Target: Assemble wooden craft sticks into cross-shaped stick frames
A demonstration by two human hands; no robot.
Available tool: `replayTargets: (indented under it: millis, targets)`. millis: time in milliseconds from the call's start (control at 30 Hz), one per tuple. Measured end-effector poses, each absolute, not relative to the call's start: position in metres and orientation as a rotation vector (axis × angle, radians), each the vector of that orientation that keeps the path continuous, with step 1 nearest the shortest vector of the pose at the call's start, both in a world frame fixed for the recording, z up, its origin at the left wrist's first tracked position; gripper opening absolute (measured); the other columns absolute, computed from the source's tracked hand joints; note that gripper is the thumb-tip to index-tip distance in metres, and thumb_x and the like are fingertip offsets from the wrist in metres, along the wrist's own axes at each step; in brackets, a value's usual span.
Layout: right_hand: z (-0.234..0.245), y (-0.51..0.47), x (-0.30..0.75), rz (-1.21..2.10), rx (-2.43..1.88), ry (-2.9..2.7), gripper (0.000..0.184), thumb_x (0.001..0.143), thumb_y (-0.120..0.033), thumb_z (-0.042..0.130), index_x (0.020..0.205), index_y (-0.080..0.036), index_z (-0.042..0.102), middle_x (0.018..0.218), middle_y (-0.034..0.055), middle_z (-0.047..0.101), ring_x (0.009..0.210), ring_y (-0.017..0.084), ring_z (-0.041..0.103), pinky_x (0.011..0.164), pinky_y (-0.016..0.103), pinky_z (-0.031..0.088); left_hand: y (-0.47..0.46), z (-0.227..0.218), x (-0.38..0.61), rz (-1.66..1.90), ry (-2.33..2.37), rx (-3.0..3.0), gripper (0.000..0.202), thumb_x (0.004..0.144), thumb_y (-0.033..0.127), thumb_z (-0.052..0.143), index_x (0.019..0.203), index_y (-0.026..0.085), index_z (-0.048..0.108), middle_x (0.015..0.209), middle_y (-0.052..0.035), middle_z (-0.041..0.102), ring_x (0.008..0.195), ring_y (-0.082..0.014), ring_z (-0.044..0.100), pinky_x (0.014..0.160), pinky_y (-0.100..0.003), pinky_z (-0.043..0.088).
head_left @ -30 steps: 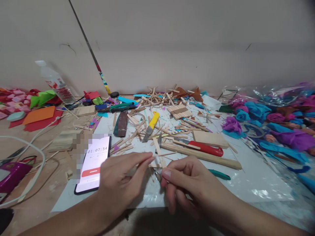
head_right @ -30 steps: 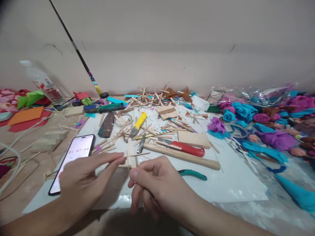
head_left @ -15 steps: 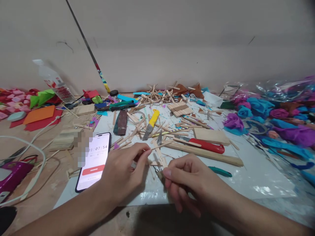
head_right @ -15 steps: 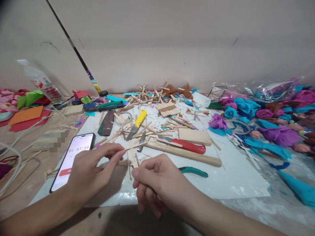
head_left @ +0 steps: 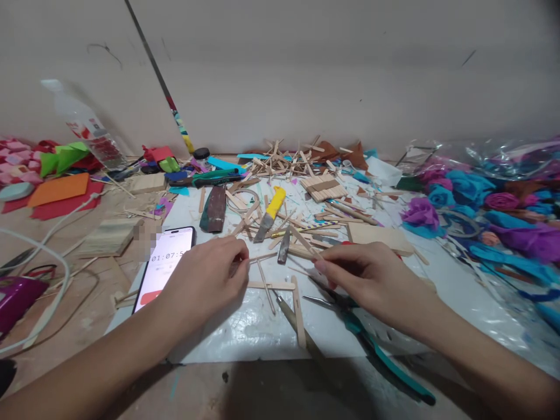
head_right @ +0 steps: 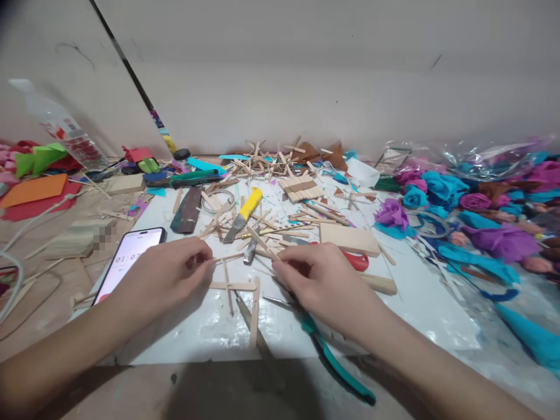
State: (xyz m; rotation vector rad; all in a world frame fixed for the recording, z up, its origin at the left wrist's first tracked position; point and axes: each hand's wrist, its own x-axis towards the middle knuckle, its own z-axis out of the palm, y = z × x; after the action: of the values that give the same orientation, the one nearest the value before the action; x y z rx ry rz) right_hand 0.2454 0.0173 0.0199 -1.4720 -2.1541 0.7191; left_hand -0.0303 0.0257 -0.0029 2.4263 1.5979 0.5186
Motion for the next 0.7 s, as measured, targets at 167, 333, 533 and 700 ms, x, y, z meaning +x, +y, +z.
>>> replayTargets:
  millis: [167, 333, 533, 700]
  targets:
    - [0.015, 0.017, 0.245, 0.656, -1.465, -2.156, 0.034, 0.100, -0.034, 0.060, 0.071, -0.021, 0.072, 0.062, 0.0004, 0.068, 0.056, 0.017, 0.058, 0.050, 0.029, 0.039, 0.021, 0.000, -0.030, 0.581, 1.532, 2.478, 0.017, 0.100, 0.029, 0.056, 0.093, 0.020, 0.069, 0.096, -0.0071, 0.070, 0.094, -0.0279, 0.065, 0.076, -0.037, 0.044]
    - [0.013, 0.018, 0.244, 0.614, -1.429, -2.118, 0.022, 0.098, -0.030, 0.065, 0.085, -0.021, 0.081, 0.077, 0.0040, 0.079, 0.065, 0.022, 0.069, 0.052, 0.030, 0.046, -0.003, -0.003, -0.007, 0.448, 0.818, 2.782, 0.016, 0.101, 0.034, 0.061, 0.095, 0.020, 0.068, 0.092, -0.0025, 0.068, 0.083, -0.0225, 0.061, 0.072, -0.039, 0.042]
    - [0.011, 0.016, 0.244, 0.612, -1.461, -2.099, 0.027, 0.099, -0.033, 0.063, 0.087, -0.020, 0.083, 0.078, 0.0056, 0.081, 0.064, 0.022, 0.071, 0.053, 0.031, 0.049, -0.021, -0.010, 0.010, 0.465, 0.561, 3.043, 0.012, 0.099, 0.019, 0.059, 0.093, 0.018, 0.070, 0.079, -0.0003, 0.066, 0.070, -0.0185, 0.056, 0.061, -0.038, 0.042]
    - [0.019, 0.015, 0.241, 0.648, -1.481, -2.053, 0.026, 0.096, -0.035, 0.065, 0.085, -0.022, 0.084, 0.084, 0.0056, 0.083, 0.072, 0.023, 0.074, 0.063, 0.032, 0.055, -0.030, -0.004, -0.002, 0.451, 0.364, 3.170, 0.013, 0.095, 0.009, 0.062, 0.104, 0.016, 0.070, 0.083, 0.0008, 0.065, 0.068, -0.0162, 0.054, 0.053, -0.032, 0.041]
